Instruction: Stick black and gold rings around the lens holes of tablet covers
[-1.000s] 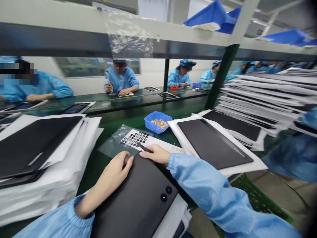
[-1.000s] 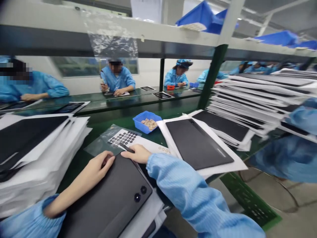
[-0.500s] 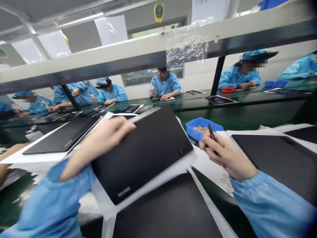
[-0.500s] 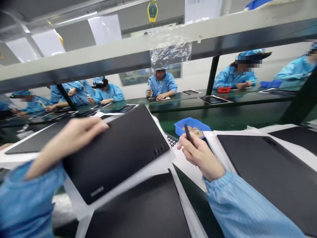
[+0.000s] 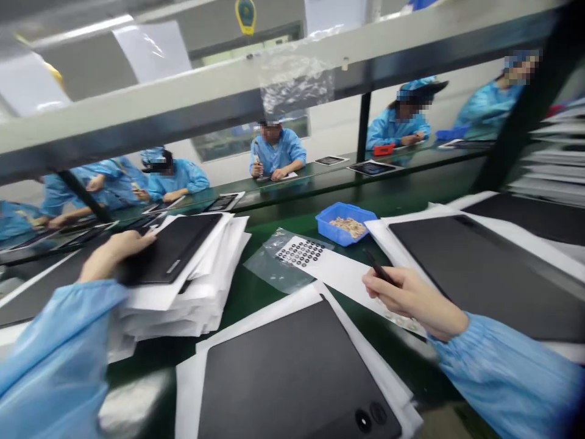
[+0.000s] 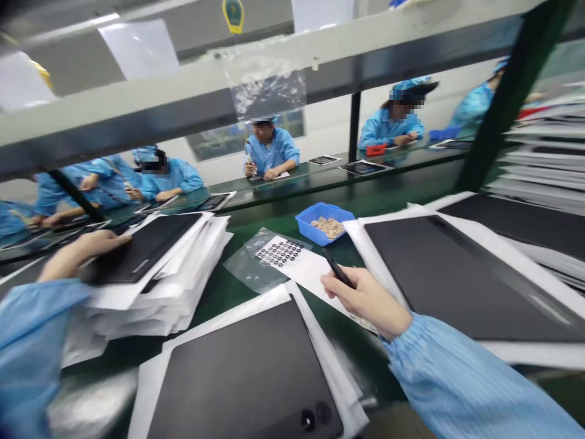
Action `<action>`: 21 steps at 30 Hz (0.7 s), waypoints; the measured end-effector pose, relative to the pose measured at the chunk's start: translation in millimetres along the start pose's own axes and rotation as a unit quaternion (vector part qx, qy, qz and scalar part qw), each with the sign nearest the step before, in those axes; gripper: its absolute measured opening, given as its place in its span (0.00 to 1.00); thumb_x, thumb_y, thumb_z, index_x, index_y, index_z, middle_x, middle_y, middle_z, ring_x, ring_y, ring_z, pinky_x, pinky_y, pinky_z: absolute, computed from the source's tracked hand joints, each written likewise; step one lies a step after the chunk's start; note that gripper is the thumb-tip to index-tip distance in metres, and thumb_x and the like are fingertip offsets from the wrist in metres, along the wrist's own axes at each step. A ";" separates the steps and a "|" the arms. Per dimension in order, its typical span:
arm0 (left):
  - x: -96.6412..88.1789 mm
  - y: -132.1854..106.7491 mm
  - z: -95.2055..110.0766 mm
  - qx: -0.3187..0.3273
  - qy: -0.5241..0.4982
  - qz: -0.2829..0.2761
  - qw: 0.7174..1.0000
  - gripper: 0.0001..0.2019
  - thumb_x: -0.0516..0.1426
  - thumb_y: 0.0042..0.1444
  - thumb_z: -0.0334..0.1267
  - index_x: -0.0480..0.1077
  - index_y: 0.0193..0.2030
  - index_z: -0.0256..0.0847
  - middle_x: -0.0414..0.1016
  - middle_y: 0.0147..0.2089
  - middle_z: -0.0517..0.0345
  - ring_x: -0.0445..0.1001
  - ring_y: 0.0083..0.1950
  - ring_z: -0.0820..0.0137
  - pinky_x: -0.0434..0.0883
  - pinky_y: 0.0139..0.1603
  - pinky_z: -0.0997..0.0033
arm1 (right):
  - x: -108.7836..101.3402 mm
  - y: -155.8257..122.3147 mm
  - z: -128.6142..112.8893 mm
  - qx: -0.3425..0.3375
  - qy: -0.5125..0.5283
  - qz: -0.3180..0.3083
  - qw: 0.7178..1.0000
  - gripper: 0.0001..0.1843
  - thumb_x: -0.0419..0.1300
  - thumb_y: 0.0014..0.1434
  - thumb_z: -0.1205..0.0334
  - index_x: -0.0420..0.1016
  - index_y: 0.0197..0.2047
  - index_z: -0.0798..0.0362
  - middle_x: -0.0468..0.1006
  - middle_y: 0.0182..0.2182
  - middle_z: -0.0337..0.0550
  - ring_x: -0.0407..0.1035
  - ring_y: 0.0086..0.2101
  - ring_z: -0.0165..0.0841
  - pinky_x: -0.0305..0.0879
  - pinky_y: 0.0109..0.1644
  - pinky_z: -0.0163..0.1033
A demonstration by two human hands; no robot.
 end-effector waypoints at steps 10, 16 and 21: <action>71.3 -98.5 258.2 0.426 -0.091 -0.035 0.900 0.19 0.46 0.64 0.47 0.68 0.48 0.35 0.71 0.51 0.44 0.68 0.54 0.56 0.65 0.58 0.51 | -19.4 -17.0 55.2 0.108 0.070 0.195 0.972 0.32 0.52 0.54 0.34 0.71 0.19 0.56 0.71 0.14 0.41 0.67 0.15 0.27 0.62 0.18 0.30; 154.3 -162.8 349.9 0.574 -0.179 -0.209 0.771 0.12 0.50 0.65 0.37 0.68 0.51 0.37 0.67 0.59 0.45 0.62 0.62 0.58 0.62 0.62 0.57 | -17.9 -27.5 42.1 0.096 0.034 0.185 0.977 0.33 0.50 0.55 0.32 0.67 0.19 0.54 0.69 0.11 0.40 0.65 0.12 0.28 0.60 0.14 0.31; 163.1 -162.2 343.9 0.561 -0.208 -0.221 0.770 0.13 0.48 0.66 0.37 0.71 0.49 0.39 0.69 0.57 0.47 0.64 0.60 0.59 0.62 0.61 0.56 | -30.5 -18.2 44.7 0.010 -0.031 0.211 0.977 0.25 0.62 0.46 0.36 0.68 0.28 0.51 0.77 0.20 0.43 0.76 0.24 0.39 0.74 0.29 0.39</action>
Point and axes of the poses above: each hand's wrist, its own y-axis towards the middle knuckle, its own x-axis out of the palm, z = x × y, the point moved 4 cm from there along y, towards the middle knuckle
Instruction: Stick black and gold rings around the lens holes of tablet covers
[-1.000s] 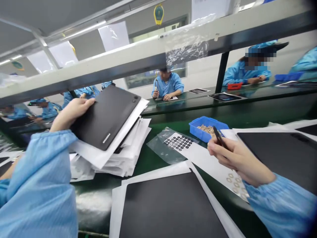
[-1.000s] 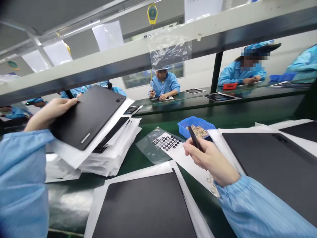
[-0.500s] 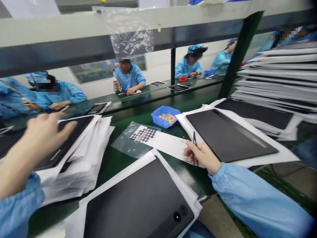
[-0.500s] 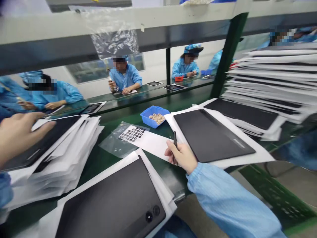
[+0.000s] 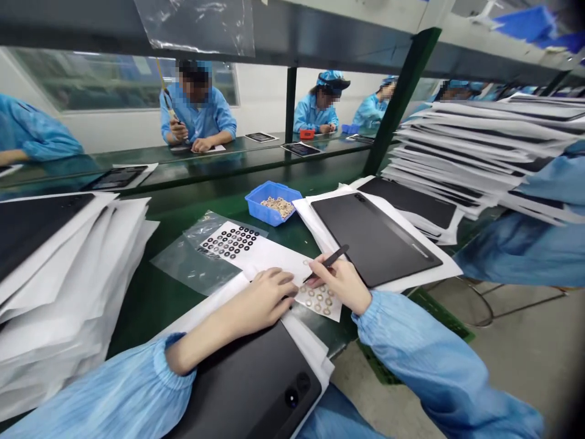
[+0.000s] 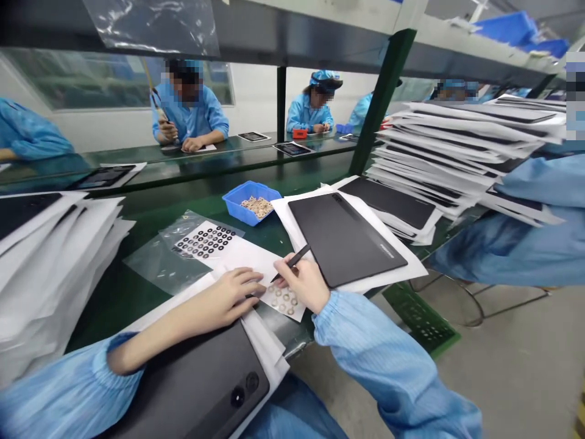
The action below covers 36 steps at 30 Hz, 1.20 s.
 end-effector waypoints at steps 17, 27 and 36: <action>3.7 0.1 -3.1 0.005 0.007 0.005 1.000 0.13 0.49 0.66 0.37 0.73 0.49 0.39 0.70 0.57 0.48 0.65 0.59 0.57 0.64 0.59 0.52 | 0.1 -10.5 4.2 -0.061 0.012 0.011 0.998 0.20 0.62 0.53 0.42 0.66 0.29 0.51 0.76 0.19 0.41 0.74 0.20 0.38 0.73 0.26 0.41; -14.0 -32.3 18.4 0.025 0.002 0.076 0.997 0.14 0.48 0.66 0.33 0.70 0.51 0.30 0.71 0.54 0.43 0.62 0.61 0.57 0.62 0.63 0.55 | 39.1 -113.1 11.2 0.023 0.237 -0.006 0.971 0.13 0.55 0.64 0.55 0.61 0.30 0.52 0.72 0.14 0.33 0.66 0.13 0.26 0.64 0.15 0.29; 4.4 -102.0 86.0 0.106 0.015 0.031 0.994 0.14 0.50 0.64 0.30 0.68 0.54 0.34 0.71 0.51 0.48 0.64 0.57 0.56 0.60 0.62 0.48 | 40.6 -124.1 17.0 0.008 0.189 0.053 0.981 0.12 0.55 0.65 0.55 0.59 0.33 0.50 0.70 0.15 0.31 0.66 0.13 0.26 0.64 0.15 0.29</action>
Point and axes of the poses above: each hand's wrist, its own y-axis towards the middle knuckle, its own x-axis out of the palm, z = x × y, the point moved 4 cm from there along y, towards the middle knuckle
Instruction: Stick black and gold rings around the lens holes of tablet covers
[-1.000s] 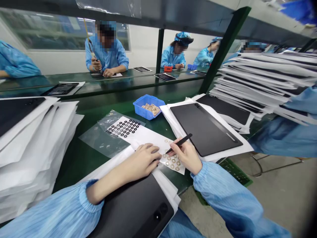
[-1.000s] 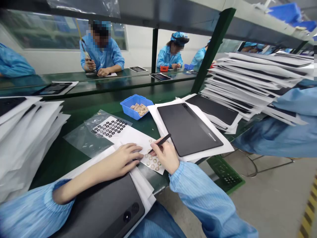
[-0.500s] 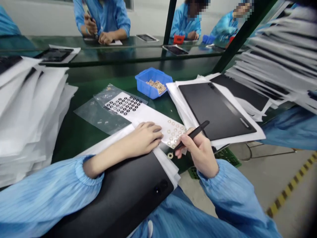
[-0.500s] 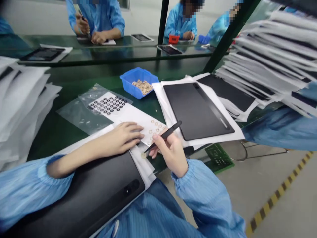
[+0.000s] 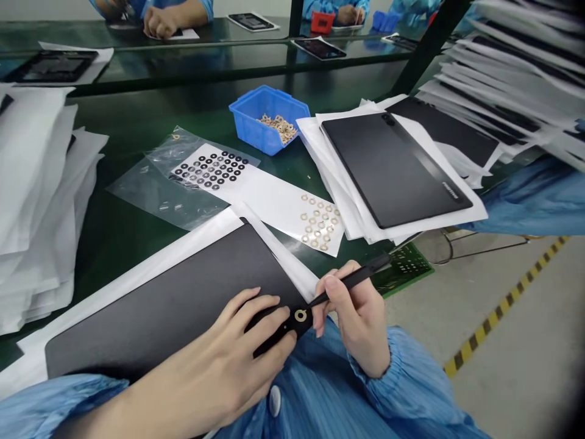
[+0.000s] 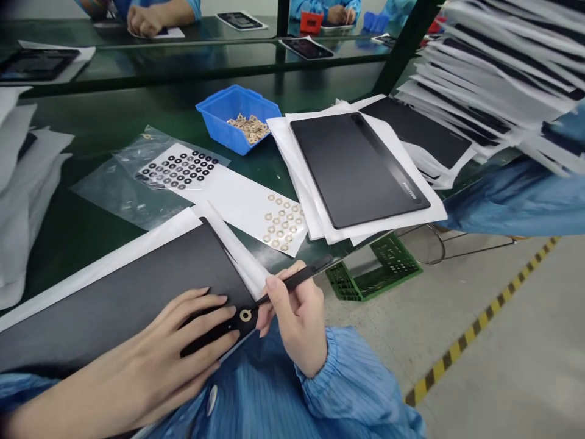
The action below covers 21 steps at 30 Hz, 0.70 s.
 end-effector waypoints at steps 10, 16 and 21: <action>3.1 5.1 -4.2 -0.006 0.000 -0.008 1.000 0.15 0.50 0.64 0.30 0.67 0.56 0.34 0.72 0.50 0.48 0.65 0.56 0.56 0.61 0.61 0.47 | 2.2 -2.3 -1.9 -0.014 -0.035 0.003 0.999 0.11 0.53 0.66 0.57 0.59 0.32 0.50 0.69 0.14 0.30 0.64 0.12 0.25 0.62 0.14 0.29; 3.2 5.4 -4.0 -0.006 -0.007 -0.008 1.000 0.15 0.51 0.63 0.30 0.67 0.56 0.34 0.72 0.49 0.48 0.66 0.55 0.57 0.61 0.61 0.47 | 3.6 -1.0 -5.5 -0.022 -0.057 0.003 0.998 0.11 0.53 0.66 0.57 0.59 0.32 0.50 0.68 0.14 0.30 0.63 0.12 0.25 0.61 0.14 0.29; 4.3 6.2 -4.9 -0.010 -0.009 -0.011 1.000 0.16 0.50 0.63 0.30 0.67 0.56 0.34 0.72 0.49 0.49 0.65 0.56 0.57 0.61 0.61 0.48 | 4.2 -1.4 -6.0 -0.032 -0.069 0.007 0.997 0.11 0.54 0.65 0.58 0.59 0.32 0.50 0.67 0.14 0.29 0.63 0.12 0.25 0.61 0.14 0.29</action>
Point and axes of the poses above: each hand's wrist, its own y-axis towards the middle knuckle, its own x-axis out of the palm, z = x × y, the point moved 4 cm from there along y, towards the middle knuckle
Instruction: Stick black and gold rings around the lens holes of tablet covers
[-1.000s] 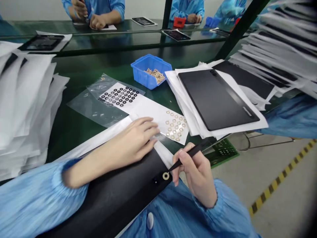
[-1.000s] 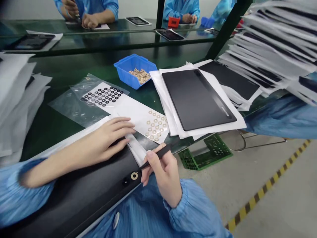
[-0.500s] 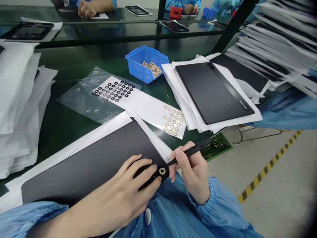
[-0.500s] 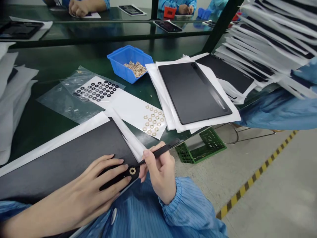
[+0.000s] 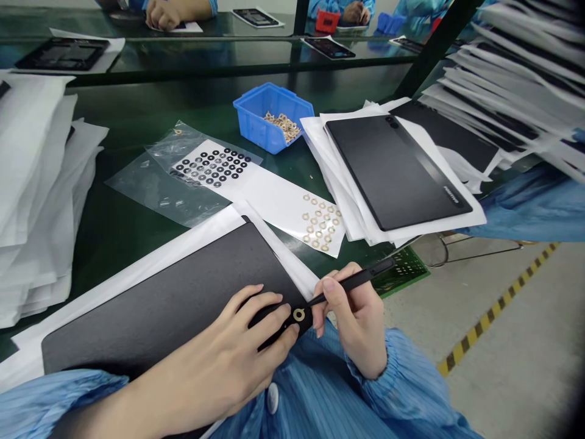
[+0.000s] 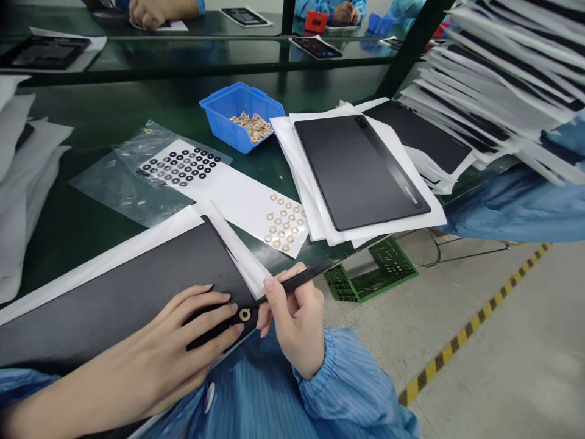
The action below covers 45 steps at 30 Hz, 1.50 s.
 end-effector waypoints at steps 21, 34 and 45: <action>4.7 -0.8 1.7 -0.016 0.049 -0.019 0.998 0.19 0.48 0.66 0.32 0.62 0.62 0.32 0.70 0.56 0.50 0.63 0.57 0.57 0.59 0.61 0.50 | -4.2 -5.1 -7.6 -0.109 -0.031 -0.045 0.993 0.05 0.51 0.65 0.69 0.64 0.38 0.50 0.68 0.29 0.36 0.68 0.18 0.24 0.68 0.18 0.30; 4.4 0.6 -1.5 -0.058 0.054 -0.003 0.997 0.17 0.51 0.64 0.34 0.65 0.59 0.40 0.70 0.54 0.52 0.65 0.53 0.60 0.58 0.62 0.48 | -7.5 -8.4 -6.9 -0.109 -0.005 -0.072 0.991 0.05 0.52 0.64 0.69 0.64 0.39 0.48 0.71 0.30 0.39 0.70 0.23 0.29 0.68 0.22 0.36; 1.4 3.8 -8.5 -0.092 0.020 0.053 0.994 0.13 0.48 0.65 0.32 0.66 0.53 0.32 0.71 0.54 0.47 0.65 0.52 0.60 0.64 0.59 0.51 | -5.1 -9.4 -6.7 -0.149 -0.036 -0.082 0.985 0.05 0.52 0.64 0.69 0.64 0.37 0.50 0.71 0.26 0.37 0.70 0.22 0.29 0.67 0.25 0.37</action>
Point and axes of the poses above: each hand's wrist, its own y-axis towards the middle knuckle, its own x-axis out of the palm, z = x × y, the point moved 4 cm from there along y, towards the middle knuckle
